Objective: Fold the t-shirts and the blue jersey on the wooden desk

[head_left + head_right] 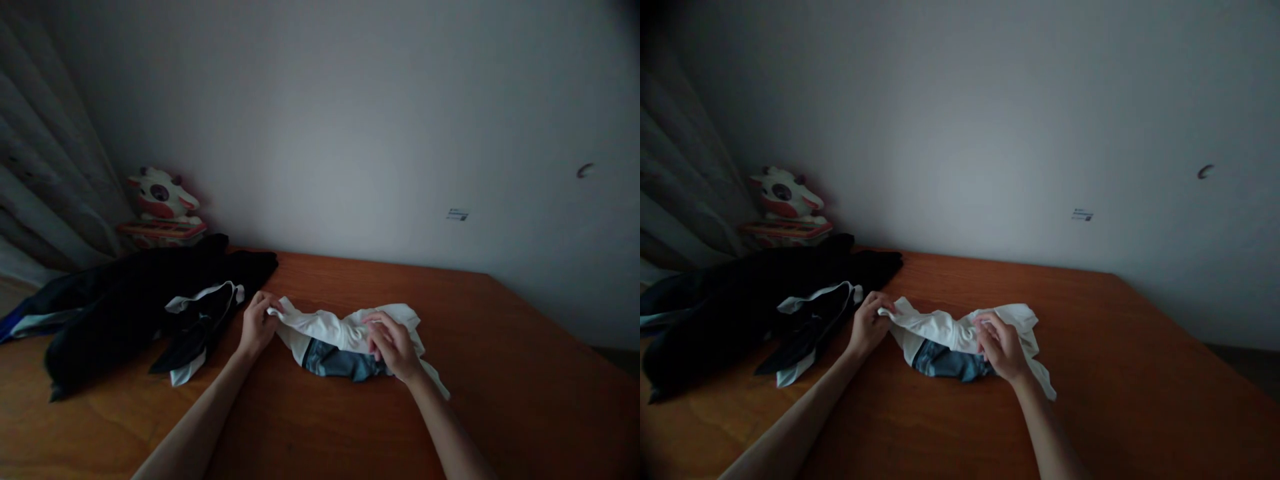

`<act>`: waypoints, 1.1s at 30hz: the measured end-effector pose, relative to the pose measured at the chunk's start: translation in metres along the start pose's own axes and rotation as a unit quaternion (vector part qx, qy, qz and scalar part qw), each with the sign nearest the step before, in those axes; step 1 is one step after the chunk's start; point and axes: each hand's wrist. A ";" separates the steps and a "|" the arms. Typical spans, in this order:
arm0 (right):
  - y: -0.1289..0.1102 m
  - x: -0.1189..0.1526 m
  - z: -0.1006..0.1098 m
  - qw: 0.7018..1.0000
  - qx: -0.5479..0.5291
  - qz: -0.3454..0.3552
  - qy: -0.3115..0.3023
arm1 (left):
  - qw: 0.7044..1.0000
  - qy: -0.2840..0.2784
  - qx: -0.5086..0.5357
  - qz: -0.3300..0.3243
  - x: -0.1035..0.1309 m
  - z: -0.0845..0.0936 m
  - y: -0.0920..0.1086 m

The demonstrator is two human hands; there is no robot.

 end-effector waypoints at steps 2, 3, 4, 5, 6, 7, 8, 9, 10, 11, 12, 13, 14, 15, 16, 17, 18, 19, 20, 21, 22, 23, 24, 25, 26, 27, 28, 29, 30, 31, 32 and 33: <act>-0.005 -0.003 0.002 0.998 -0.009 -0.050 -0.030 | 0.999 0.034 0.013 0.010 -0.003 0.001 0.001; -0.006 -0.005 0.002 0.999 -0.001 -0.048 -0.009 | 0.999 0.044 0.022 0.014 -0.004 0.001 0.001; -0.006 -0.009 0.003 0.999 0.014 -0.033 0.030 | 0.998 0.047 0.034 0.018 -0.004 0.001 0.002; -0.005 -0.013 0.003 0.997 0.037 -0.012 0.073 | 0.998 0.044 0.048 0.023 -0.004 0.001 0.003; -0.004 -0.017 0.003 0.993 0.065 0.006 0.101 | 0.997 0.040 0.062 0.030 -0.004 0.000 0.004; -0.003 -0.020 0.003 0.990 0.096 0.016 0.104 | 0.996 0.035 0.072 0.041 -0.003 -0.001 0.006; -0.002 -0.022 0.001 0.988 0.129 0.024 0.083 | 0.995 0.032 0.076 0.058 -0.003 -0.002 0.008; -0.002 -0.023 -0.001 0.985 0.163 0.030 0.052 | 0.994 0.032 0.074 0.080 -0.002 -0.002 0.010; -0.003 -0.021 -0.005 0.979 0.197 0.038 0.024 | 0.992 0.036 0.067 0.103 -0.002 -0.003 0.012; -0.006 -0.017 -0.009 0.971 0.232 0.050 0.007 | 0.990 0.040 0.058 0.125 -0.001 -0.003 0.014; -0.010 -0.012 -0.014 0.962 0.264 0.067 0.003 | 0.987 0.042 0.051 0.145 -0.001 -0.003 0.015; -0.015 -0.004 -0.020 0.953 0.289 0.087 0.008 | 0.985 0.042 0.048 0.162 -0.001 -0.004 0.015; -0.021 0.004 -0.024 0.946 0.305 0.106 0.011 | 0.982 0.043 0.053 0.177 -0.001 -0.005 0.014; -0.028 0.012 -0.028 0.943 0.309 0.125 0.004 | 0.979 0.042 0.064 0.190 0.000 -0.006 0.012; -0.035 0.020 -0.031 0.943 0.303 0.138 -0.020 | 0.976 0.041 0.078 0.201 0.000 -0.007 0.010; -0.042 0.026 -0.033 0.946 0.287 0.140 -0.058 | 0.973 0.039 0.094 0.208 0.001 -0.008 0.007; -0.048 0.031 -0.033 0.950 0.265 0.128 -0.104 | 0.970 0.037 0.109 0.212 0.002 -0.009 0.005; -0.052 0.032 -0.033 0.954 0.241 0.103 -0.143 | 0.969 0.033 0.122 0.212 0.003 -0.010 0.004; -0.055 0.031 -0.032 0.959 0.219 0.070 -0.166 | 0.969 0.026 0.131 0.208 0.004 -0.010 0.003; -0.056 0.028 -0.031 0.964 0.204 0.039 -0.167 | 0.969 0.019 0.138 0.202 0.004 -0.010 0.003; -0.055 0.022 -0.029 0.967 0.201 0.018 -0.152 | 0.970 0.013 0.145 0.195 0.005 -0.010 0.003; -0.052 0.015 -0.028 0.969 0.211 0.009 -0.128 | 0.970 0.006 0.155 0.187 0.006 -0.009 0.004; -0.049 0.007 -0.027 0.968 0.231 0.005 -0.103 | 0.970 -0.003 0.169 0.178 0.006 -0.008 0.005; -0.045 0.000 -0.027 0.963 0.254 0.003 -0.089 | 0.968 -0.014 0.183 0.169 0.006 -0.007 0.006; -0.041 -0.007 -0.027 0.957 0.276 0.001 -0.090 | 0.966 -0.026 0.198 0.161 0.006 -0.006 0.006; -0.037 -0.013 -0.028 0.951 0.293 -0.002 -0.100 | 0.964 -0.033 0.215 0.154 0.005 -0.004 0.006; -0.034 -0.017 -0.029 0.948 0.298 -0.003 -0.114 | 0.960 -0.034 0.234 0.148 0.004 -0.003 0.006; -0.032 -0.020 -0.030 0.949 0.290 0.001 -0.127 | 0.956 -0.030 0.252 0.145 0.003 -0.002 0.005; -0.030 -0.021 -0.031 0.954 0.267 0.010 -0.135 | 0.953 -0.023 0.266 0.146 0.001 0.000 0.005; -0.030 -0.022 -0.031 0.963 0.235 0.020 -0.134 | 0.948 -0.020 0.280 0.147 -0.001 0.002 0.003; -0.030 -0.023 -0.030 0.972 0.198 0.024 -0.122 | 0.946 -0.027 0.289 0.147 -0.002 0.004 0.002; -0.031 -0.023 -0.028 0.981 0.162 0.022 -0.101 | 0.946 -0.044 0.287 0.143 -0.003 0.007 0.001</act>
Point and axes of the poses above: each hand's wrist, its own x-axis away from the middle knuckle, its own z-axis out of the back of the hand, y = z × x, and after that the axes turned 8 degrees about -z, right-handed
